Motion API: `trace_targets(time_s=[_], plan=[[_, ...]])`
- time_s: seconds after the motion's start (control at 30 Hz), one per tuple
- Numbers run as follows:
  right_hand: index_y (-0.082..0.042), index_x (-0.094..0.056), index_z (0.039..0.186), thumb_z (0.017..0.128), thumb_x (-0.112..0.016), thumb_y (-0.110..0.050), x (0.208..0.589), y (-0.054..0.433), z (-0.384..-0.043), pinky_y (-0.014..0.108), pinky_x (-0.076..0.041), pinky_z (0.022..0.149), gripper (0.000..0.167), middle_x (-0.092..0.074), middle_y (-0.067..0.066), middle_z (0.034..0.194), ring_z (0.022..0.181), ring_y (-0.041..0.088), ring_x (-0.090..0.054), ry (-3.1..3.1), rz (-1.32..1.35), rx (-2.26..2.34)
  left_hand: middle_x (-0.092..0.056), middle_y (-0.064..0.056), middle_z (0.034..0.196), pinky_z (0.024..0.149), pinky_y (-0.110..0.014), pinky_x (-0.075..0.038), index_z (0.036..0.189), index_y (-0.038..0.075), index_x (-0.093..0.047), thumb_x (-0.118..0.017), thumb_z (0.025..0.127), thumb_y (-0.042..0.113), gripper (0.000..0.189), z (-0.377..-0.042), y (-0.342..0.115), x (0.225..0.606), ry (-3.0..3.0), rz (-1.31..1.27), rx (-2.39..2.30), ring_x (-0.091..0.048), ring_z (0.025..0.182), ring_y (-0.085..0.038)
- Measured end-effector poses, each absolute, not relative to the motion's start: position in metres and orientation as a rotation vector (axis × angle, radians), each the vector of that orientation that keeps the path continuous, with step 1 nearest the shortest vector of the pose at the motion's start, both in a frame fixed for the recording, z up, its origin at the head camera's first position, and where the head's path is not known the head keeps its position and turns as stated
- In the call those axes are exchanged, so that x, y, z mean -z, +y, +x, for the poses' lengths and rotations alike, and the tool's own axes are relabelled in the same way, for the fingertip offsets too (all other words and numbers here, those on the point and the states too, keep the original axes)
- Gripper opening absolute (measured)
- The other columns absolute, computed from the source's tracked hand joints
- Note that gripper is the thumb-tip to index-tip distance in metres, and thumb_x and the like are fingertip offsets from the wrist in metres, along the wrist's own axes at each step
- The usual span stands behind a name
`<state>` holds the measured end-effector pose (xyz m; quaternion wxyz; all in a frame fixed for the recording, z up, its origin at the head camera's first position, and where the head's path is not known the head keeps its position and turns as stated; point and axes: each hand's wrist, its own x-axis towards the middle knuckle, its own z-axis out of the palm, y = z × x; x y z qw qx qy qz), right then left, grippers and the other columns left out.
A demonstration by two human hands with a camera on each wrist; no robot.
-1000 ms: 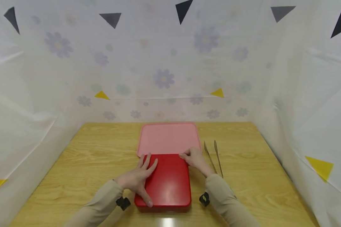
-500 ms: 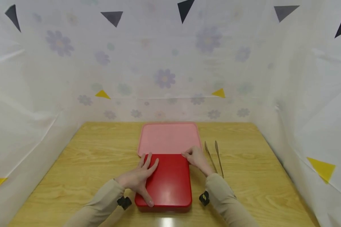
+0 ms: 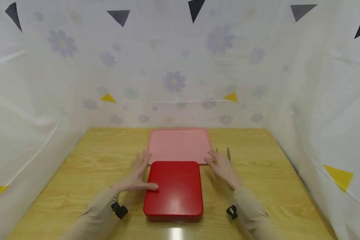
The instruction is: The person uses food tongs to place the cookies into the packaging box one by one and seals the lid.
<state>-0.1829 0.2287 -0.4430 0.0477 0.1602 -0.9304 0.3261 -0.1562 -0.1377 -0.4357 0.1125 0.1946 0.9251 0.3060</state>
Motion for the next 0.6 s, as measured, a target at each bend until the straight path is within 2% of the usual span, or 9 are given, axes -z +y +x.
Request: trace_targets(time_s=[0.07, 0.1, 0.13, 0.17, 0.23, 0.4, 0.6], plan=[[0.006, -0.048, 0.144, 0.101, -0.057, -0.027, 0.444, 0.253, -0.181, 0.068, -0.032, 0.111, 0.055, -0.039, 0.036, 0.151, 0.135, 0.056, -0.041, -2.878, 0.409, -0.823, 0.013, -0.02, 0.168, 0.119, -0.071, 0.001, 0.163, 0.011, -0.003, -0.079, 0.081, 0.049, 0.118, -0.167, -0.161, 0.443, 2.869, 0.467, -0.899, 0.02, 0.152, -0.046], [0.004, -0.044, 0.147, 0.1, -0.058, -0.032, 0.445, 0.266, -0.18, 0.072, -0.018, 0.115, 0.061, -0.033, 0.035, 0.155, 0.145, 0.057, -0.024, -2.888, 0.376, -0.741, 0.01, -0.021, 0.169, 0.118, -0.072, 0.002, 0.163, 0.01, -0.005, -0.076, 0.084, 0.05, 0.113, -0.172, -0.174, 0.446, 2.941, 0.407, -0.872, 0.019, 0.152, -0.047], [0.002, -0.039, 0.151, 0.1, -0.057, -0.037, 0.447, 0.279, -0.18, 0.074, -0.012, 0.115, 0.066, -0.028, 0.035, 0.158, 0.147, 0.057, -0.018, -2.895, 0.342, -0.667, 0.008, -0.022, 0.169, 0.118, -0.073, 0.002, 0.163, 0.01, -0.007, -0.072, 0.086, 0.05, 0.108, -0.175, -0.186, 0.449, 3.006, 0.349, -0.83, 0.017, 0.152, -0.048], [0.0, -0.026, 0.157, 0.1, -0.056, -0.042, 0.448, 0.29, -0.178, 0.075, -0.005, 0.115, 0.077, -0.02, 0.033, 0.162, 0.149, 0.056, -0.011, -2.931, 0.29, -0.605, 0.004, -0.023, 0.168, 0.117, -0.074, 0.001, 0.162, 0.01, -0.01, -0.069, 0.089, 0.051, 0.102, -0.178, -0.198, 0.451, 3.062, 0.296, -0.785, 0.015, 0.152, -0.049], [-0.009, -0.017, 0.161, 0.099, -0.051, -0.053, 0.448, 0.31, -0.174, 0.075, 0.003, 0.114, 0.083, -0.011, 0.028, 0.166, 0.152, 0.053, -0.001, -2.972, 0.211, -0.526, 0.003, -0.022, 0.169, 0.115, -0.075, 0.003, 0.162, 0.012, -0.012, -0.059, 0.093, 0.056, 0.094, -0.182, -0.219, 0.453, 3.112, 0.208, -0.664, 0.014, 0.153, -0.049], [-0.018, -0.008, 0.163, 0.098, -0.046, -0.061, 0.45, 0.333, -0.169, 0.077, 0.009, 0.112, 0.087, -0.001, 0.022, 0.169, 0.153, 0.05, 0.009, -3.011, 0.142, -0.475, 0.005, -0.019, 0.169, 0.112, -0.077, 0.011, 0.163, 0.017, -0.011, -0.044, 0.095, 0.068, 0.091, -0.186, -0.244, 0.451, 3.057, 0.079, -0.569, 0.018, 0.152, -0.048], [-0.019, -0.007, 0.163, 0.098, -0.044, -0.062, 0.452, 0.334, -0.168, 0.078, 0.01, 0.11, 0.086, 0.0, 0.022, 0.169, 0.152, 0.051, 0.009, -3.023, 0.135, -0.476, 0.008, -0.016, 0.17, 0.112, -0.075, 0.014, 0.163, 0.021, -0.007, -0.04, 0.093, 0.074, 0.094, -0.19, -0.244, 0.453, 3.024, 0.068, -0.556, 0.021, 0.152, -0.047]])
